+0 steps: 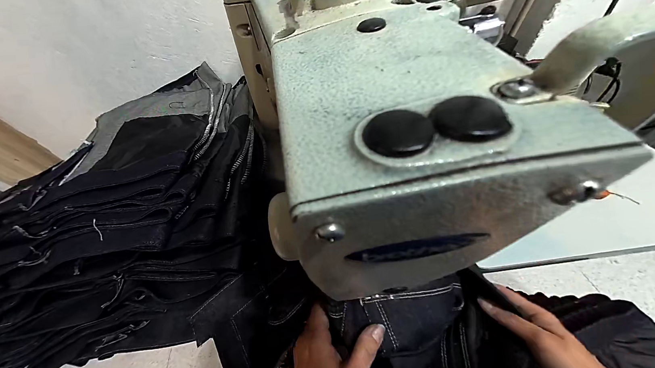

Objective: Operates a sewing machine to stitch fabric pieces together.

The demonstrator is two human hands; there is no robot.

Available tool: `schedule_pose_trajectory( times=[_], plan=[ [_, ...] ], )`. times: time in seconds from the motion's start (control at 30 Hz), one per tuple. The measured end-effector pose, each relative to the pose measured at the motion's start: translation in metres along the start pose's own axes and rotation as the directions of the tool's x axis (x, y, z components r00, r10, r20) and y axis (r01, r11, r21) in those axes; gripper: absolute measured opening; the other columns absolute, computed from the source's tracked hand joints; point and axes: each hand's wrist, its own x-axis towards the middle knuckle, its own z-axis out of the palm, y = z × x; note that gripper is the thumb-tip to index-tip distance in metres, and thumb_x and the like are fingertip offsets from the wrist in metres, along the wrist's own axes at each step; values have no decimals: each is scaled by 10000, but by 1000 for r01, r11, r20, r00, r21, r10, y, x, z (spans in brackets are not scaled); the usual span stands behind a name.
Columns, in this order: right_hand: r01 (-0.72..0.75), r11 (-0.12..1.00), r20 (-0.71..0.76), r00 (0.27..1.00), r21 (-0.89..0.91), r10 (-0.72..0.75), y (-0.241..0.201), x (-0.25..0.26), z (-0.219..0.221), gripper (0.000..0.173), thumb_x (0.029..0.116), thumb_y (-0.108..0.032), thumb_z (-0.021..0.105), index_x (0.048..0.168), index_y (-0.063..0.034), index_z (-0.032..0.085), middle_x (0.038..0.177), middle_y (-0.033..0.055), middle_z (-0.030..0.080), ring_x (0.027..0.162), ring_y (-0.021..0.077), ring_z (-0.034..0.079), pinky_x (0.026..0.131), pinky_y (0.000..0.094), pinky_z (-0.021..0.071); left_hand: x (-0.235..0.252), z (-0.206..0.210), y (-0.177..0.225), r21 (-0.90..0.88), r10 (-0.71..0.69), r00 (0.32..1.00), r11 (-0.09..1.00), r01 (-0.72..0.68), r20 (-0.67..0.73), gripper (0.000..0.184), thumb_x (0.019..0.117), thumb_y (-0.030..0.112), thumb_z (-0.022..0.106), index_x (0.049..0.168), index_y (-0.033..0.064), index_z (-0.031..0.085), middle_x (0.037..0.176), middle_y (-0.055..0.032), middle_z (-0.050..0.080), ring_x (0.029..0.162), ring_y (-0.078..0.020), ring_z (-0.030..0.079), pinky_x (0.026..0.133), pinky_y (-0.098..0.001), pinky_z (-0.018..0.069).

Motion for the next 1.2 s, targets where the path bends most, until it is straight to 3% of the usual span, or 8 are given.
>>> schedule_pose_trajectory(
  times=[0.17, 0.27, 0.37, 0.47, 0.6, 0.93, 1.03, 1.2],
  plan=[
    [-143, 848, -151, 956, 511, 252, 0, 23, 42, 232, 1087, -198, 425, 1238, -87, 563, 940, -3, 727, 852, 82, 718, 750, 308, 623, -3, 17, 7, 39, 0, 988, 999, 6, -153, 679, 937, 379, 698, 1333, -143, 523, 1055, -169, 731, 995, -159, 719, 928, -374, 574],
    [141, 974, -115, 986, 177, -122, -18, 55, 17, 225, 1034, -80, 411, 1042, -52, 634, 831, -70, 701, 772, -6, 677, 716, 197, 587, -4, -3, -4, -200, 21, 964, 977, -77, -266, 374, 946, 100, 663, 1227, -138, 598, 993, -91, 750, 933, -45, 718, 893, -259, 590],
    [590, 763, 218, 807, -265, -549, -41, 86, 7, 75, 859, -152, 617, 847, -132, 689, 746, -133, 633, 705, -88, 579, 681, 159, 502, -6, -48, -44, -355, -57, 937, 932, -74, -344, 265, 926, -8, 608, 1180, -82, 597, 974, 7, 748, 901, -30, 719, 864, -264, 612],
    [656, 637, 357, 754, -404, -551, -66, 85, 56, 152, 905, -257, 667, 865, -114, 699, 716, -46, 629, 671, 11, 592, 639, 260, 500, -10, -69, -95, -294, 16, 894, 942, -164, -448, 221, 894, -17, 601, 1114, -32, 622, 927, 96, 753, 864, 19, 717, 820, -215, 615],
    [604, 630, 457, 792, -488, -405, -101, 90, 80, 204, 913, -59, 713, 1098, 21, 681, 1012, 204, 688, 983, 316, 653, 910, 524, 497, -18, -62, -98, -306, -6, 893, 940, -148, -450, 167, 905, -26, 593, 1068, 1, 620, 880, 128, 740, 819, 45, 705, 789, -187, 608],
    [655, 727, 376, 738, -204, -560, -103, 79, 73, 313, 860, -96, 700, 1148, 2, 626, 931, -20, 653, 848, -87, 584, 774, 104, 473, -14, -56, -97, -374, 7, 921, 913, -165, -389, 185, 955, -26, 551, 1070, 96, 631, 875, 161, 747, 791, 36, 708, 753, -188, 608],
    [404, 811, 332, 902, -424, -277, -112, 78, 73, 217, 886, -83, 729, 1075, -18, 644, 915, 20, 663, 832, -4, 597, 798, 188, 491, -10, -61, -95, -370, 24, 927, 913, -174, -374, 176, 977, -3, 544, 1071, 120, 627, 878, 164, 746, 788, 28, 710, 749, -196, 612],
    [794, 536, 274, 604, -287, -748, -65, 87, 66, 171, 832, -126, 677, 681, -58, 635, 631, 23, 593, 582, 85, 555, 527, 294, 424, -4, -66, -67, -329, 13, 921, 932, -152, -389, 79, 977, 51, 569, 1018, 22, 630, 827, 122, 725, 771, 47, 693, 762, -172, 593]
  ],
)
